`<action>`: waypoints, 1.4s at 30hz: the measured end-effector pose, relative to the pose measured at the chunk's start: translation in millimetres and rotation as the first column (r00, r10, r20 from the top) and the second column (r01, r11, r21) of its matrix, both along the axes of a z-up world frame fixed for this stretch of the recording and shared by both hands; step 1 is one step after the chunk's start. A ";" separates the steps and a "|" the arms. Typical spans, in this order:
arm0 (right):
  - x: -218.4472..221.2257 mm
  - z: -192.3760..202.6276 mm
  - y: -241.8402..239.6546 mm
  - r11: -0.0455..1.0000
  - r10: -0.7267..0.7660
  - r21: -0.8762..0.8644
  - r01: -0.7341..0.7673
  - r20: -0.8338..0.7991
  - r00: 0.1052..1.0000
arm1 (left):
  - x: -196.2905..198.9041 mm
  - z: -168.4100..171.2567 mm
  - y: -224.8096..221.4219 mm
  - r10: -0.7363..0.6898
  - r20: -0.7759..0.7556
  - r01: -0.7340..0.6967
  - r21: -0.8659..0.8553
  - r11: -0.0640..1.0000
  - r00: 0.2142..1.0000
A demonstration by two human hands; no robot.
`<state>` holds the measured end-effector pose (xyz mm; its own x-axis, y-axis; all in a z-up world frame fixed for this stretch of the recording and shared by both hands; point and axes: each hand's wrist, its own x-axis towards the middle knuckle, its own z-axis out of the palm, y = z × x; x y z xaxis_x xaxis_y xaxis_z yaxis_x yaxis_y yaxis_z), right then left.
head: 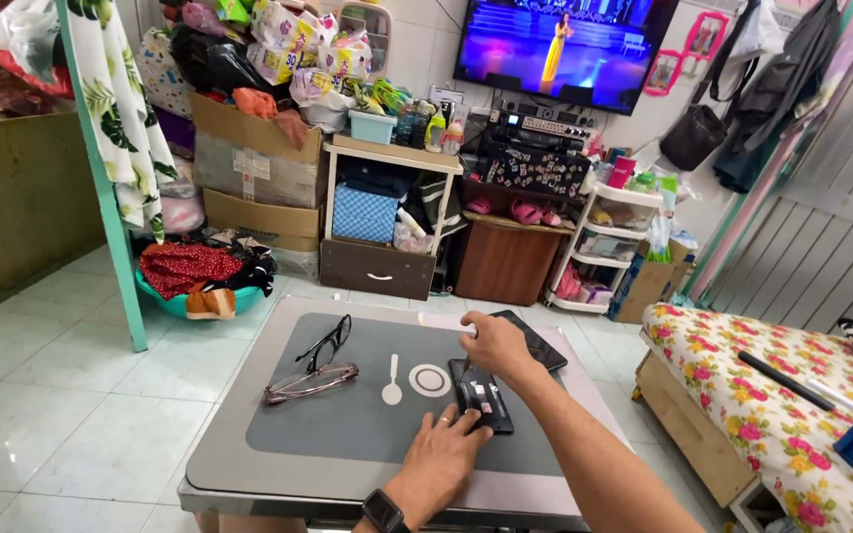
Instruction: Disassembling a mobile phone by removing screws from the back casing using a screwdriver.
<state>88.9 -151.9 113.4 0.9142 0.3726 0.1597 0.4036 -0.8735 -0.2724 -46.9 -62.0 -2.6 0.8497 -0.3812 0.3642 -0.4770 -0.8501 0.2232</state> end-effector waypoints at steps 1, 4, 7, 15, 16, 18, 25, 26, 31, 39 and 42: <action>3.8 -2.4 -0.3 1.000 0.000 0.003 0.000 -0.004 1.000 | -2.6 7.5 0.1 0.000 -0.004 0.000 0.003 1.000 1.000; 13.6 -8.6 -0.6 0.998 0.050 0.041 -0.052 0.031 0.998 | -6.0 15.8 -4.1 -0.044 -0.191 0.052 0.039 0.998 0.981; 25.0 -15.7 0.2 0.997 0.078 0.014 -0.078 -0.035 0.996 | -3.8 -0.8 -14.9 0.047 -0.049 -0.049 -0.036 0.998 0.998; 70.3 -56.8 -14.3 0.965 0.221 0.071 -0.253 0.304 0.927 | -10.3 -14.4 -26.1 0.224 0.347 -0.211 -0.076 0.975 0.911; 54.0 -46.7 -14.4 0.967 0.217 0.074 -0.245 0.269 0.938 | -13.3 -11.8 -26.2 0.220 0.313 -0.207 -0.074 0.976 0.924; 28.0 -15.0 -8.6 0.985 0.165 0.033 -0.168 0.080 0.983 | -13.6 -1.8 -22.9 0.184 0.223 -0.163 -0.111 0.980 0.957; 26.1 -23.6 -14.1 0.954 0.268 0.064 -0.293 0.252 0.930 | -19.0 8.5 -21.6 0.155 -0.011 -0.155 -0.108 0.982 0.988; 21.9 -21.0 -12.8 0.962 0.244 0.072 -0.262 0.191 0.951 | -18.4 5.2 -21.7 0.160 -0.013 -0.161 -0.112 0.981 0.987; 19.9 -17.6 -15.1 0.957 0.254 0.116 -0.265 0.097 0.962 | -16.5 3.2 -22.6 0.160 -0.033 -0.163 -0.106 0.981 0.987; 26.2 -30.4 -27.3 0.903 0.368 0.099 -0.417 0.317 0.874 | -15.3 -1.7 -21.8 0.162 0.010 -0.159 -0.122 0.980 0.987; 12.9 -24.5 -27.7 0.882 0.359 0.235 -0.409 0.227 0.905 | -17.0 -0.1 -22.4 0.161 0.036 -0.155 -0.137 0.979 0.986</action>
